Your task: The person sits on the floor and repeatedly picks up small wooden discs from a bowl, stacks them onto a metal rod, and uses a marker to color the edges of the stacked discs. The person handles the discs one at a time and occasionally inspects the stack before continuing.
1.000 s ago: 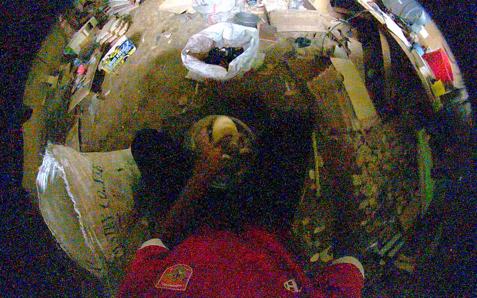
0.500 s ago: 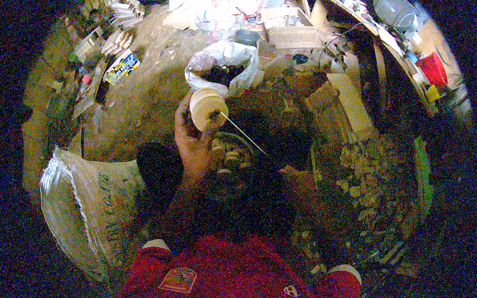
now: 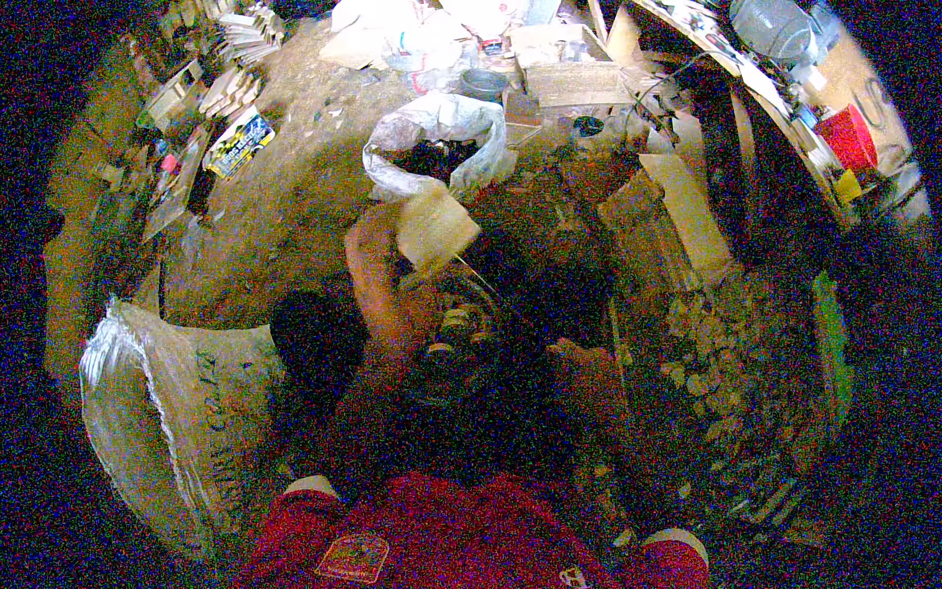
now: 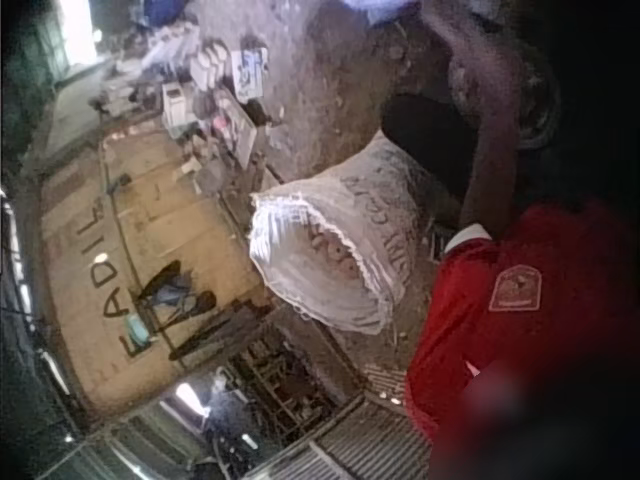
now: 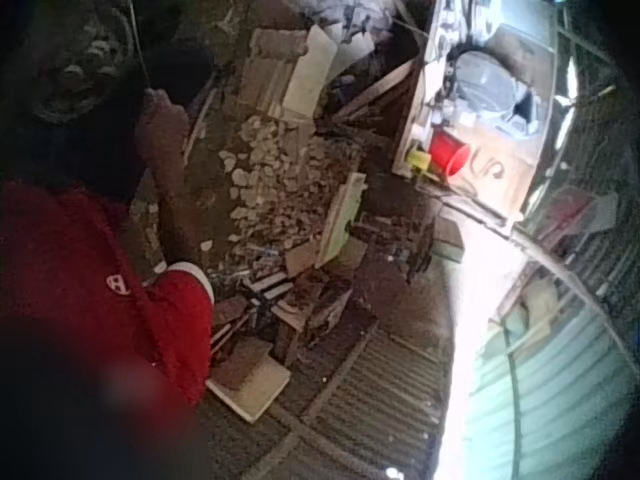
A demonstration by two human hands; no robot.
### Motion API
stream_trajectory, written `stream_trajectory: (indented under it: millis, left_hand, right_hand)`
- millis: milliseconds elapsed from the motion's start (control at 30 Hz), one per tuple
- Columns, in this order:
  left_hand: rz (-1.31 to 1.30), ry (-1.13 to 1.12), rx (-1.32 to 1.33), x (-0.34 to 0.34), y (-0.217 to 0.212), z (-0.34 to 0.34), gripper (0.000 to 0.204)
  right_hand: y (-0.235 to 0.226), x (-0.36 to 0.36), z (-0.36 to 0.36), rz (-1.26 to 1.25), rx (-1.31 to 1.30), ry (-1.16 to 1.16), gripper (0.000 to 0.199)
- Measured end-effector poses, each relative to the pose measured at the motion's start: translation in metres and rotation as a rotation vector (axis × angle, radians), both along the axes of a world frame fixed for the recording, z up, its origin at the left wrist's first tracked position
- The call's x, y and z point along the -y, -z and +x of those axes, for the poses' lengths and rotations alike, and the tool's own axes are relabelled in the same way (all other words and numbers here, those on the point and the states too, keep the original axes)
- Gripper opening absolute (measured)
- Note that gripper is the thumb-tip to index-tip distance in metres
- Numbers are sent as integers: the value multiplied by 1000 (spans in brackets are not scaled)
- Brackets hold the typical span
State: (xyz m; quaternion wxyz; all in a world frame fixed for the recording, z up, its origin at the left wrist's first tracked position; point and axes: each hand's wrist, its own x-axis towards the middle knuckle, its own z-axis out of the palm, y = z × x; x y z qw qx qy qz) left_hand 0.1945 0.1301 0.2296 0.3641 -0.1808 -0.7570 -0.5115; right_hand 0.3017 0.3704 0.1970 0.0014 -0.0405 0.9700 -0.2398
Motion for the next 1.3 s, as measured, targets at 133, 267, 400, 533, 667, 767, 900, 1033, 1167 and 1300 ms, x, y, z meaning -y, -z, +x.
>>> stream_trajectory:
  millis: [133,267,400,533,667,767,900,1033,1167,1300]
  left_hand:
    - [-160,-36,-139,4,0,2,72]
    - [-123,-17,-230,-1,2,1,67]
    - [9,133,-124,-4,-5,1,68]
    - [38,187,-41,-6,-17,6,67]
    - [602,609,212,-11,-21,11,54]
    - [567,391,381,-4,-21,5,39]
    - [700,445,445,1,-22,-1,24]
    - [765,518,380,-3,-26,3,22]
    - [660,602,250,-9,-19,8,30]
    - [546,721,174,-17,-5,5,45]
  right_hand:
    - [2,-1,0,-38,83,20,57]
    - [3,-3,2,-4,84,-11,59]
    - [6,-4,6,-122,84,-22,57]
    - [9,-9,8,-110,120,15,54]
    - [11,-11,9,-164,155,20,50]
    - [14,-9,11,-201,27,-65,39]
    - [18,-6,16,-127,-271,-6,26]
    - [14,-7,18,-138,29,-17,26]
    - [6,-4,13,-198,-23,-67,29]
    - [6,-4,9,-476,-110,-45,30]
